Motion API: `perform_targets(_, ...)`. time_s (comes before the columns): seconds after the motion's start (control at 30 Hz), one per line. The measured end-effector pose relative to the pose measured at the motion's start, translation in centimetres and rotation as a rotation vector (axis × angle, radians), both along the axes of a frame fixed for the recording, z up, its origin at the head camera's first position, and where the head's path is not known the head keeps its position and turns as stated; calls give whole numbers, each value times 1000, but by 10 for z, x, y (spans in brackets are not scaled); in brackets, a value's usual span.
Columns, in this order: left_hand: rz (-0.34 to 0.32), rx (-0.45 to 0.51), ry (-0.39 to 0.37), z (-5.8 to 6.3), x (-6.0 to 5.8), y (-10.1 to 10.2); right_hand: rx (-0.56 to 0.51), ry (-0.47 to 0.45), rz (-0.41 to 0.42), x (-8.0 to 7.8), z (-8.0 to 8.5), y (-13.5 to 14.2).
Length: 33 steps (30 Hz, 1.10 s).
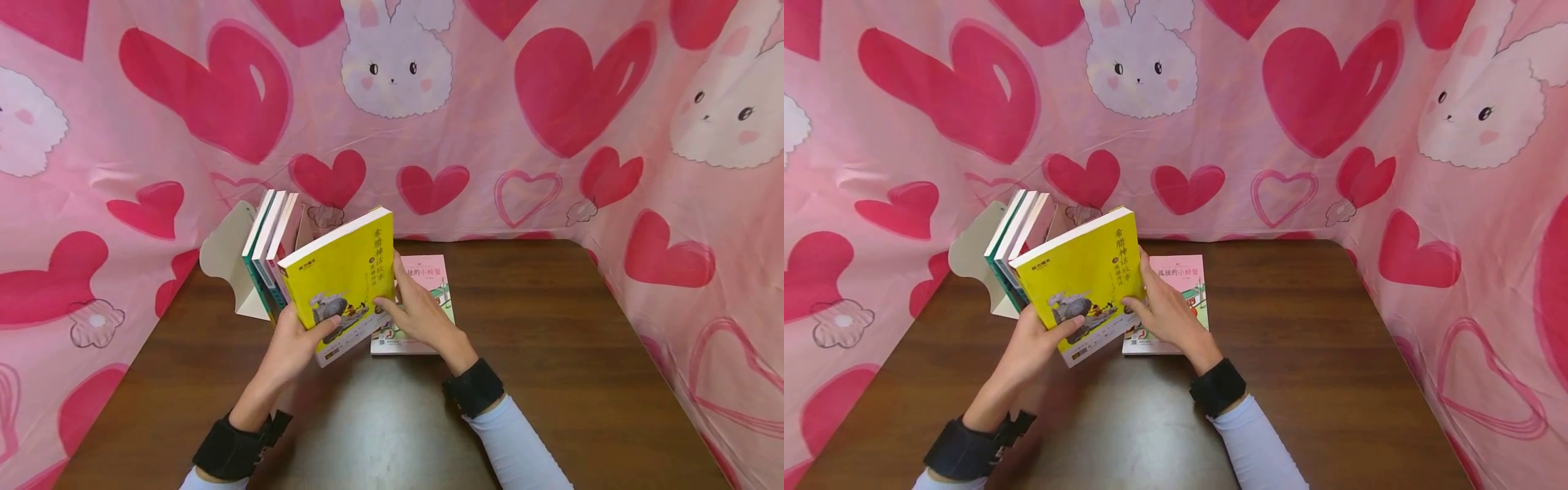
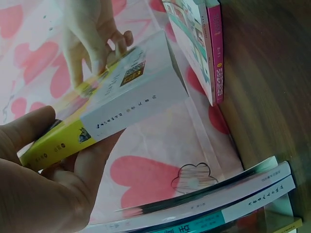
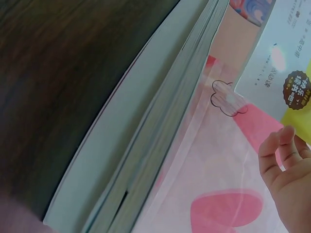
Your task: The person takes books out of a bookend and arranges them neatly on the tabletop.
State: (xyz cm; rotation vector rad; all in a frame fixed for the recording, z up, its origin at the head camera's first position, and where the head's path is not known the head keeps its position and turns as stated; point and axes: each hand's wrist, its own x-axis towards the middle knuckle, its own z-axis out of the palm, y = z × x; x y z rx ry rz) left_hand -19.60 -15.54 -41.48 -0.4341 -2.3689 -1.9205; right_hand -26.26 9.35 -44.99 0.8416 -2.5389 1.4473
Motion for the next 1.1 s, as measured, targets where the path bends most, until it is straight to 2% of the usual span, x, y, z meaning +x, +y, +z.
perform_targets(0.17, 32, 35, -37, 1, -1, 0, -6, -5, -2, 1, 2, 0)
perform_targets(0.43, 113, 138, -161, 5, -2, 2, -58, 22, 24, 1, 3, 1)
perform_targets(0.67, 129, 212, -180, 8, -2, 4, -51, 30, 18, 2, 7, 2)
perform_targets(0.77, 140, 247, -147, 10, -1, 7, -36, 44, 5, 2, 6, 3)
perform_targets(0.87, 170, 282, -81, 12, -1, 10, -21, 66, -1, 0, 4, 4)
perform_targets(1.1, 292, 361, 105, 11, -1, 16, -22, 79, 1, 1, 4, 2)
